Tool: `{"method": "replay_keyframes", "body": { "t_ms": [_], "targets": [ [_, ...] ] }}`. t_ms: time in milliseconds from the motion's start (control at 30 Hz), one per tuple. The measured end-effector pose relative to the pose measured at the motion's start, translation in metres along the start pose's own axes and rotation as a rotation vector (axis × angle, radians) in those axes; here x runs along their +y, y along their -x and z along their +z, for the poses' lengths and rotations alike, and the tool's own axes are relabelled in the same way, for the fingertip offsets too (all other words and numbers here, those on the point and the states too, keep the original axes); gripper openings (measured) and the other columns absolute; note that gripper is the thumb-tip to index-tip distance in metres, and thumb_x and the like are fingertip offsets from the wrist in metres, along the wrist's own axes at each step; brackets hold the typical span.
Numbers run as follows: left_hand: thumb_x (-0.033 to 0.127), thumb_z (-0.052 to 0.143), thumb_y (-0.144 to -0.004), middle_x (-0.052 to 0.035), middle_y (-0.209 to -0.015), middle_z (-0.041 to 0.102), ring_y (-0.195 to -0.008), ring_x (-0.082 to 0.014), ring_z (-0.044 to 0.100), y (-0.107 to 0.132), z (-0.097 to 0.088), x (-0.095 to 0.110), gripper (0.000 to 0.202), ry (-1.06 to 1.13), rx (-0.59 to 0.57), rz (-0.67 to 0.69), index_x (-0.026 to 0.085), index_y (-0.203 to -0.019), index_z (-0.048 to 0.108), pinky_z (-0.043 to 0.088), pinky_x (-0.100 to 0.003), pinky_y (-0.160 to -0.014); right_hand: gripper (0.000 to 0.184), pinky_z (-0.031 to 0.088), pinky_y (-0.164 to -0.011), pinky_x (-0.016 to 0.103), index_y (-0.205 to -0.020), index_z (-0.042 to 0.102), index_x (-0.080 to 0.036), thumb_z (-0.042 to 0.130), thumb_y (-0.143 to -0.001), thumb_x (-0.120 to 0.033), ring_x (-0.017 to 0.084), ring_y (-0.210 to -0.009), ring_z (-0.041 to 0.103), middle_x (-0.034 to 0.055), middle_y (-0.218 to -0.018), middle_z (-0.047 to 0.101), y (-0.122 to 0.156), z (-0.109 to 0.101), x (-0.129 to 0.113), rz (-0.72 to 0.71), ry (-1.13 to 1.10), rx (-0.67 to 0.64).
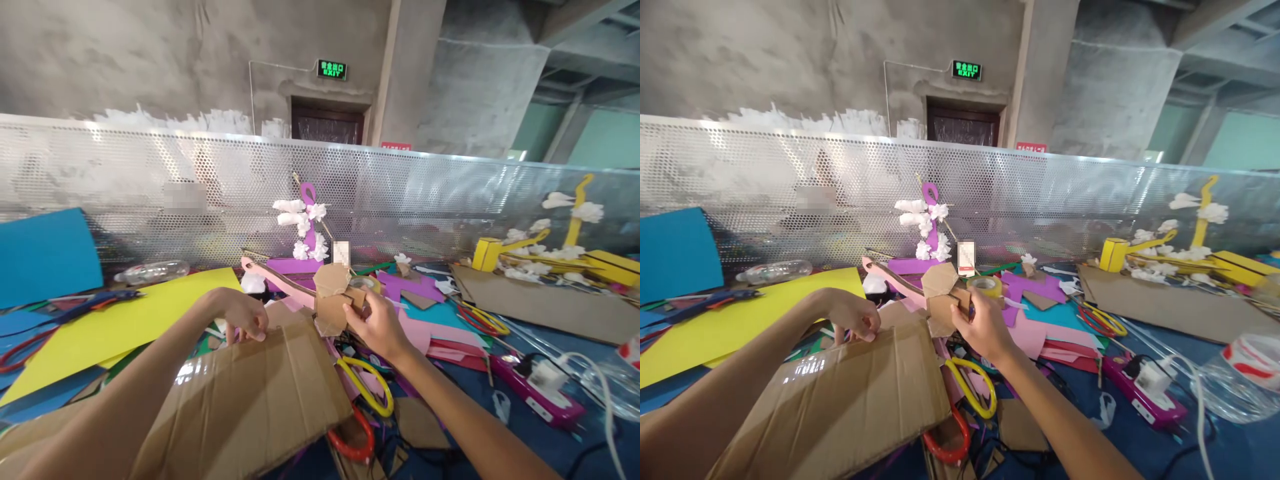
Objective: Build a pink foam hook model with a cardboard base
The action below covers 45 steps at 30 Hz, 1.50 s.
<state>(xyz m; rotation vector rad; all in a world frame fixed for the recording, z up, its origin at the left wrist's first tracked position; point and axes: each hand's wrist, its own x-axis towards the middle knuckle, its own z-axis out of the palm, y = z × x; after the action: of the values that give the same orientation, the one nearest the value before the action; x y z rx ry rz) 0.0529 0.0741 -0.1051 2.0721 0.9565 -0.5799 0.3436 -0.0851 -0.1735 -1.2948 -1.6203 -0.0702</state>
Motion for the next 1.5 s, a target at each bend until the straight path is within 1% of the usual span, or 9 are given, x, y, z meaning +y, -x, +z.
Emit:
{"method": "replay_keyframes", "body": {
  "t_ms": [133, 300, 467, 800, 967, 1167, 1267, 1367, 1500],
  "targets": [
    [0.041, 0.080, -0.067, -0.0107, -0.080, 0.074, -0.070, -0.0259, 0.071, -0.004, -0.006, 0.003, 0.023, -0.007, 0.018, 0.022, 0.021, -0.078, 0.076, 0.058, -0.034, -0.063, 0.016, 0.053, -0.074, 0.032, -0.102, 0.065, -0.019, 0.061, -0.093, -0.032, 0.024, -0.081, 0.069, 0.0080, -0.089, 0.073, -0.002, -0.001, -0.001, 0.013, -0.008, -0.002],
    [0.034, 0.070, -0.073, -0.0070, -0.081, 0.075, -0.066, -0.0205, 0.067, -0.027, -0.007, 0.013, 0.023, 0.015, 0.263, 0.295, 0.024, -0.091, 0.080, 0.049, -0.025, -0.057, 0.015, 0.053, -0.074, 0.032, -0.100, 0.064, -0.020, 0.061, -0.093, -0.032, 0.024, -0.083, 0.069, 0.0080, -0.089, 0.072, -0.007, -0.001, -0.002, 0.015, -0.026, -0.012],
    [0.034, 0.072, -0.074, -0.0053, -0.094, 0.077, -0.079, -0.0210, 0.066, -0.047, 0.002, 0.024, 0.031, 0.182, 0.321, 0.455, 0.026, -0.103, 0.081, 0.047, -0.023, -0.062, 0.010, 0.052, -0.069, 0.031, -0.090, 0.061, -0.022, 0.062, -0.092, -0.032, 0.023, -0.075, 0.068, 0.0061, -0.081, 0.072, -0.011, 0.000, 0.002, 0.022, 0.009, -0.025],
    [0.043, 0.074, -0.084, -0.0043, -0.081, 0.077, -0.075, -0.0202, 0.066, -0.063, 0.025, 0.027, 0.024, 0.386, 0.337, 0.560, 0.020, -0.080, 0.080, 0.048, -0.026, -0.070, 0.020, 0.056, -0.069, 0.029, -0.104, 0.068, -0.018, 0.062, -0.094, -0.035, 0.022, -0.079, 0.071, 0.0094, -0.095, 0.076, -0.006, 0.001, 0.004, 0.054, -0.085, 0.031],
    [0.018, 0.077, -0.078, -0.0120, -0.108, 0.080, -0.095, -0.0200, 0.073, -0.082, 0.026, 0.018, 0.020, 0.854, 0.335, 0.569, 0.015, -0.097, 0.080, 0.054, -0.027, -0.091, 0.025, 0.058, -0.068, 0.030, -0.107, 0.069, -0.018, 0.064, -0.094, -0.038, 0.022, -0.078, 0.072, 0.0101, -0.098, 0.077, -0.003, -0.002, 0.004, 0.101, -0.153, 0.058],
    [-0.001, 0.068, -0.071, -0.0166, -0.114, 0.078, -0.110, -0.0256, 0.074, -0.090, 0.029, 0.000, 0.034, 1.304, 0.312, 0.692, 0.009, -0.103, 0.076, 0.051, -0.038, -0.110, 0.018, 0.051, -0.061, 0.028, -0.097, 0.067, -0.019, 0.063, -0.094, -0.036, 0.019, -0.066, 0.064, 0.0062, -0.082, 0.073, 0.000, -0.001, 0.001, 0.020, 0.010, 0.038],
    [0.016, 0.072, -0.084, -0.0213, -0.112, 0.077, -0.109, -0.0291, 0.074, -0.090, 0.033, 0.003, 0.018, 1.377, 0.271, 0.701, 0.008, -0.100, 0.071, 0.053, -0.041, -0.108, 0.017, 0.049, -0.063, 0.029, -0.095, 0.066, -0.019, 0.062, -0.094, -0.036, 0.019, -0.065, 0.061, 0.0052, -0.078, 0.070, 0.000, 0.002, -0.001, -0.011, 0.083, 0.042],
    [0.038, 0.068, -0.095, -0.0213, -0.108, 0.077, -0.099, -0.0268, 0.077, -0.090, 0.036, 0.012, 0.029, 1.442, 0.352, 0.689, 0.009, -0.103, 0.067, 0.060, -0.037, -0.096, 0.017, 0.048, -0.065, 0.030, -0.095, 0.066, -0.019, 0.061, -0.094, -0.036, 0.019, -0.068, 0.062, 0.0051, -0.078, 0.070, -0.001, 0.004, 0.000, -0.017, 0.095, 0.031],
    [0.032, 0.065, -0.098, -0.0163, -0.093, 0.079, -0.079, -0.0223, 0.078, -0.091, 0.035, 0.020, 0.024, 1.482, 0.525, 0.618, 0.009, -0.101, 0.068, 0.065, -0.030, -0.076, 0.019, 0.048, -0.065, 0.029, -0.096, 0.067, -0.019, 0.061, -0.095, -0.036, 0.018, -0.066, 0.061, 0.0052, -0.080, 0.071, -0.001, 0.005, 0.001, 0.000, 0.063, 0.007]
  ]
}}
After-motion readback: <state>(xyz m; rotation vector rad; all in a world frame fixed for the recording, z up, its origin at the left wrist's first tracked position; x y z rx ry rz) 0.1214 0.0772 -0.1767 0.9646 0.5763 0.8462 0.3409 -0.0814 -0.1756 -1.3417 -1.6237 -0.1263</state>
